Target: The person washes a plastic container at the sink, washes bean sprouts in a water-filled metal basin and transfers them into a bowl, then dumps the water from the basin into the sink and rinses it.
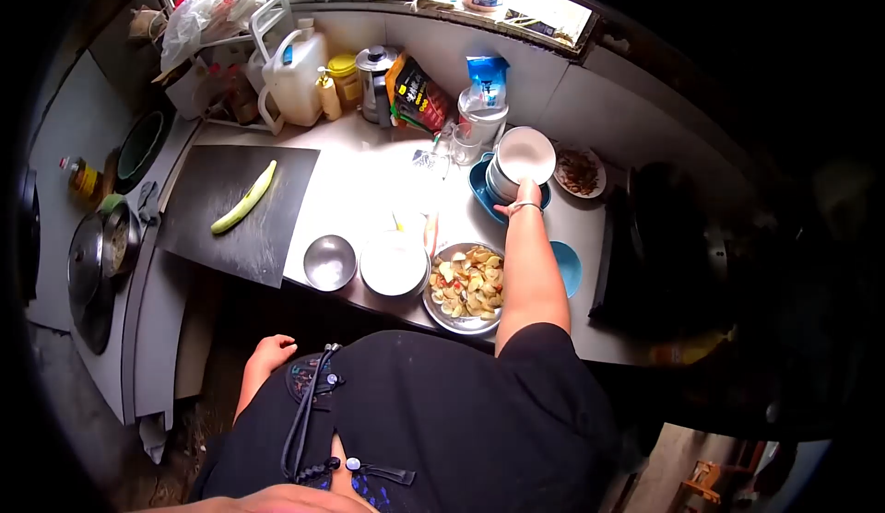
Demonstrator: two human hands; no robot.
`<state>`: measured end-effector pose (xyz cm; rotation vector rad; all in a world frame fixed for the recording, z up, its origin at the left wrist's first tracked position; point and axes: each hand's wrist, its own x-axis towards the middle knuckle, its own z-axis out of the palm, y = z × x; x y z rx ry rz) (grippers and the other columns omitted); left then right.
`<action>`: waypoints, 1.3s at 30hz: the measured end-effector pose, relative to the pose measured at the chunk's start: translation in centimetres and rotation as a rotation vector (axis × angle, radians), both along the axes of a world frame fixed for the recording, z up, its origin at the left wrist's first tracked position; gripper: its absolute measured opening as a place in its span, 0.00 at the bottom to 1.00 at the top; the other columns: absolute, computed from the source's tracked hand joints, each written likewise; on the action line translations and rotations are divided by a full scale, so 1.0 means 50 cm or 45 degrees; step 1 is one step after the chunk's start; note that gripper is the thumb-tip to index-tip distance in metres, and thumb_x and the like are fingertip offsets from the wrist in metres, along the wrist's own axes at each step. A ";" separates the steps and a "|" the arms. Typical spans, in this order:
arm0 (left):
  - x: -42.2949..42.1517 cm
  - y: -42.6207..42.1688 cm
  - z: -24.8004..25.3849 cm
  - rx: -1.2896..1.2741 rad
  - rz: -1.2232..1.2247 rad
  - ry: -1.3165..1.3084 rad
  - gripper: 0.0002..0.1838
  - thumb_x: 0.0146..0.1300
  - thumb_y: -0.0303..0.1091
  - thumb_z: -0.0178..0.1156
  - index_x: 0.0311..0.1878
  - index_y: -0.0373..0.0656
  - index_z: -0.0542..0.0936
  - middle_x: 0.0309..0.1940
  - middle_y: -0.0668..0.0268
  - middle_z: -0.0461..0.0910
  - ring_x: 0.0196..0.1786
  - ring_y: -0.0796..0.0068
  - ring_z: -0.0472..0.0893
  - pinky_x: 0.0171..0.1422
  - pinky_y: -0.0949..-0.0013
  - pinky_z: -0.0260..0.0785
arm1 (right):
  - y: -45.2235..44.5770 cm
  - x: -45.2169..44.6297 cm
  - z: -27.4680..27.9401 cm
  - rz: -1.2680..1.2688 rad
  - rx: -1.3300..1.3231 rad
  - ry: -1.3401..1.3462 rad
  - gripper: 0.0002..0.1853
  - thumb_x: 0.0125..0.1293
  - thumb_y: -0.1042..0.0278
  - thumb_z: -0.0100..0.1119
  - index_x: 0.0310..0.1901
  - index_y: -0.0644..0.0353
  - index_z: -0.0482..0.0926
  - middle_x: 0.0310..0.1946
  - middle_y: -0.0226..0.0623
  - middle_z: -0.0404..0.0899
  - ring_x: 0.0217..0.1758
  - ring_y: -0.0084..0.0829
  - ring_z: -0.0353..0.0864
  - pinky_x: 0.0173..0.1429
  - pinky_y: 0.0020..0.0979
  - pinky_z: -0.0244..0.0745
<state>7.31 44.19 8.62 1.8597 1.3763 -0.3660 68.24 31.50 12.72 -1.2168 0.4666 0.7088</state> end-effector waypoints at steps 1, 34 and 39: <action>-0.003 0.014 -0.015 -0.006 -0.002 -0.014 0.19 0.55 0.40 0.64 0.48 0.42 0.80 0.43 0.57 0.82 0.47 0.64 0.81 0.52 0.66 0.72 | -0.002 0.001 0.004 0.014 -0.004 0.016 0.32 0.59 0.60 0.49 0.67 0.47 0.56 0.68 0.40 0.55 0.70 0.53 0.53 0.62 0.71 0.49; 0.064 -0.014 0.047 -0.182 0.179 0.080 0.19 0.55 0.41 0.64 0.48 0.43 0.81 0.41 0.56 0.82 0.44 0.62 0.82 0.51 0.66 0.72 | -0.022 0.026 -0.072 -0.181 0.437 0.179 0.29 0.57 0.70 0.51 0.63 0.53 0.61 0.66 0.45 0.58 0.66 0.49 0.60 0.61 0.66 0.57; 0.030 0.003 0.014 -0.061 0.140 0.069 0.19 0.56 0.41 0.64 0.48 0.43 0.81 0.41 0.56 0.82 0.43 0.63 0.82 0.50 0.66 0.72 | -0.019 0.023 -0.049 -0.156 0.272 0.098 0.28 0.59 0.71 0.48 0.63 0.54 0.60 0.64 0.47 0.60 0.64 0.51 0.62 0.59 0.68 0.58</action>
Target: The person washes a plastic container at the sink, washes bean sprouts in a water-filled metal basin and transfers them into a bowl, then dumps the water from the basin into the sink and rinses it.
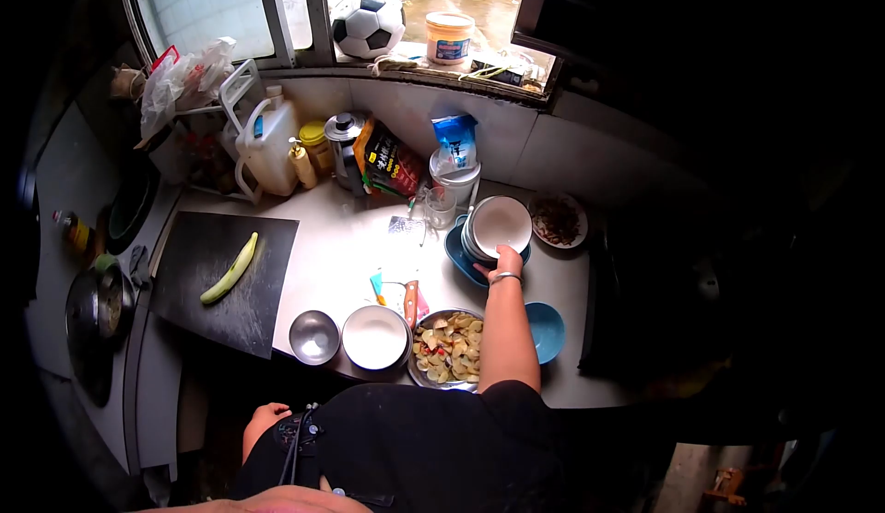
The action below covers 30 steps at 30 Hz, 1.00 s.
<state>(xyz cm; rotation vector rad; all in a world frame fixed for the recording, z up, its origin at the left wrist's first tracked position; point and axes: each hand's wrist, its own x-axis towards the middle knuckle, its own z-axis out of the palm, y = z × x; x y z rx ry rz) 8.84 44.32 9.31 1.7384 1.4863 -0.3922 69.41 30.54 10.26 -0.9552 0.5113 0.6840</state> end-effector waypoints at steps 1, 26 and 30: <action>-0.003 0.004 0.000 0.040 -0.024 0.014 0.19 0.55 0.41 0.64 0.48 0.42 0.81 0.40 0.56 0.82 0.43 0.63 0.82 0.50 0.66 0.72 | -0.003 0.000 0.001 0.029 -0.105 -0.050 0.28 0.58 0.70 0.49 0.63 0.55 0.61 0.63 0.46 0.61 0.62 0.52 0.63 0.57 0.69 0.59; 0.315 0.319 0.144 1.041 -0.219 -0.731 0.14 0.62 0.35 0.57 0.48 0.39 0.78 0.40 0.55 0.80 0.42 0.63 0.80 0.47 0.67 0.71 | -0.051 0.044 -0.002 0.112 0.128 -0.108 0.41 0.64 0.28 0.25 0.65 0.55 0.63 0.69 0.43 0.55 0.73 0.50 0.45 0.67 0.66 0.19; 0.580 0.276 0.183 0.946 -0.408 -0.904 0.18 0.61 0.39 0.58 0.53 0.44 0.76 0.43 0.56 0.79 0.42 0.63 0.80 0.46 0.66 0.72 | -0.037 0.065 -0.049 0.016 0.173 -0.047 0.35 0.67 0.33 0.29 0.61 0.53 0.68 0.68 0.34 0.59 0.73 0.46 0.49 0.67 0.67 0.25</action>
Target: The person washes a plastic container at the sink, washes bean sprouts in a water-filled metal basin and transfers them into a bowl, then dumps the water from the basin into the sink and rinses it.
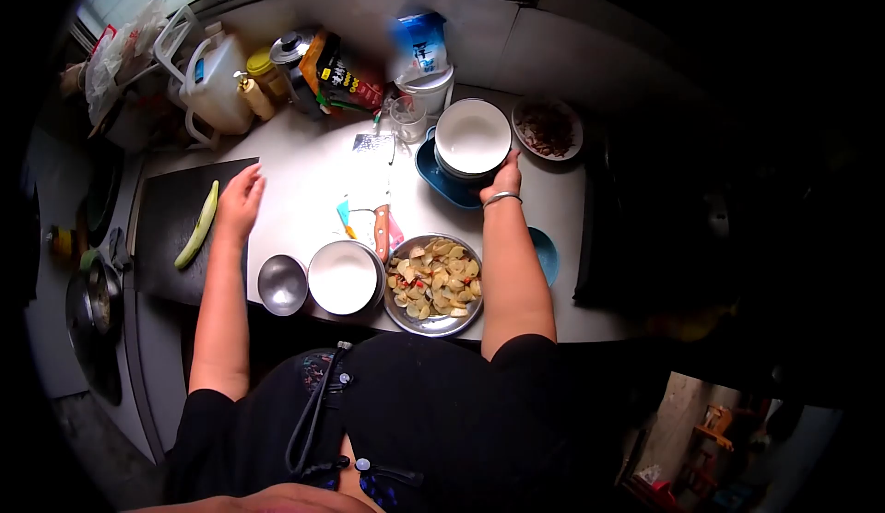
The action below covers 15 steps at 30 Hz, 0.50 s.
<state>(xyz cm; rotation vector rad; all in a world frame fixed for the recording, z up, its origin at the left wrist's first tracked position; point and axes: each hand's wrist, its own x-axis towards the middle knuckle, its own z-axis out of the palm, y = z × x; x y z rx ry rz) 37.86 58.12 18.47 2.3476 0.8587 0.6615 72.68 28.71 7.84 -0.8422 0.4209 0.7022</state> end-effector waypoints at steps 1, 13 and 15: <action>0.062 -0.027 0.011 -0.045 -0.076 0.058 0.19 0.61 0.40 0.58 0.54 0.45 0.74 0.45 0.56 0.79 0.44 0.62 0.80 0.48 0.66 0.72 | 0.003 -0.001 0.003 -0.012 0.000 -0.002 0.35 0.67 0.33 0.29 0.61 0.53 0.68 0.68 0.34 0.59 0.73 0.46 0.49 0.67 0.67 0.25; 0.463 -0.269 -0.094 -0.308 -0.712 0.470 0.55 0.46 0.56 0.68 0.70 0.37 0.49 0.59 0.45 0.68 0.61 0.52 0.71 0.64 0.62 0.63 | 0.015 0.007 -0.061 0.006 0.054 -0.040 0.35 0.67 0.34 0.34 0.61 0.55 0.68 0.59 0.36 0.71 0.62 0.40 0.67 0.66 0.45 0.58; 0.480 -0.276 -0.102 -0.425 -0.755 0.473 0.60 0.44 0.57 0.68 0.71 0.38 0.43 0.59 0.45 0.69 0.61 0.52 0.71 0.64 0.63 0.63 | 0.014 0.022 -0.110 0.010 0.197 -0.067 0.34 0.67 0.34 0.34 0.59 0.56 0.69 0.56 0.36 0.73 0.59 0.39 0.70 0.64 0.43 0.62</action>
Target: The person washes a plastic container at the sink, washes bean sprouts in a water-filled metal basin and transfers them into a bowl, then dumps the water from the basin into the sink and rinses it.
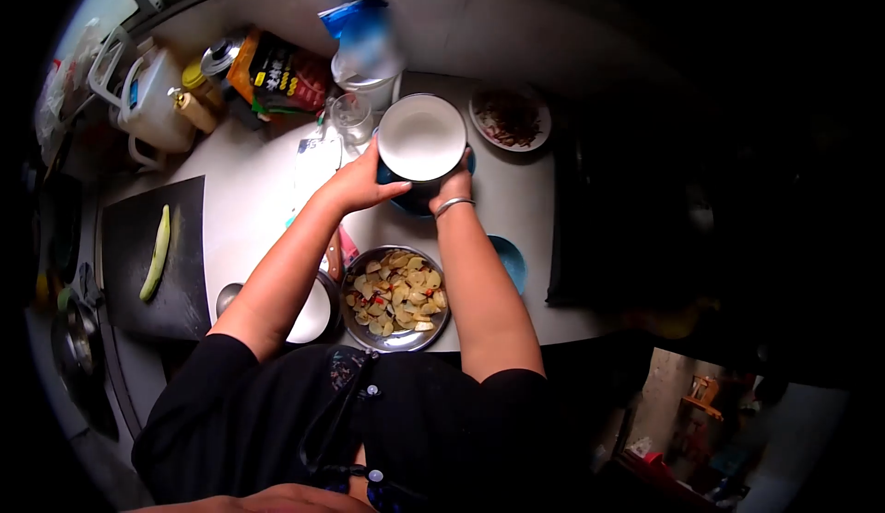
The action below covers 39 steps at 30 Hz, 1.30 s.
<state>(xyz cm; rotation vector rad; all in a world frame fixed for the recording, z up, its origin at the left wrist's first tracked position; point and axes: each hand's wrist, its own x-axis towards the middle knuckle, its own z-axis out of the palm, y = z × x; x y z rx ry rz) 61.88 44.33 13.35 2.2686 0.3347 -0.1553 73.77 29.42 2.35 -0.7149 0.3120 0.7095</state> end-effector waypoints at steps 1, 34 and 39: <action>0.008 -0.006 0.004 0.047 0.053 0.106 0.62 0.44 0.54 0.69 0.72 0.40 0.38 0.58 0.47 0.71 0.59 0.50 0.72 0.66 0.60 0.60 | 0.002 -0.015 0.034 -0.011 -0.047 0.008 0.33 0.68 0.35 0.34 0.58 0.56 0.70 0.54 0.36 0.74 0.58 0.38 0.71 0.63 0.42 0.64; -0.338 0.209 0.032 0.264 0.738 -0.551 0.27 0.40 0.42 0.73 0.46 0.44 0.78 0.42 0.58 0.81 0.44 0.59 0.81 0.47 0.64 0.74 | 0.342 -0.315 0.202 0.541 -0.233 -0.192 0.29 0.66 0.36 0.42 0.53 0.53 0.72 0.48 0.36 0.76 0.52 0.36 0.74 0.49 0.48 0.71; -0.436 0.244 -0.005 0.339 0.785 -0.422 0.25 0.41 0.36 0.72 0.46 0.41 0.79 0.41 0.57 0.81 0.45 0.58 0.81 0.49 0.64 0.73 | 0.418 -0.400 0.096 0.712 -0.219 -0.270 0.28 0.66 0.37 0.40 0.57 0.50 0.67 0.49 0.35 0.73 0.51 0.32 0.72 0.48 0.42 0.70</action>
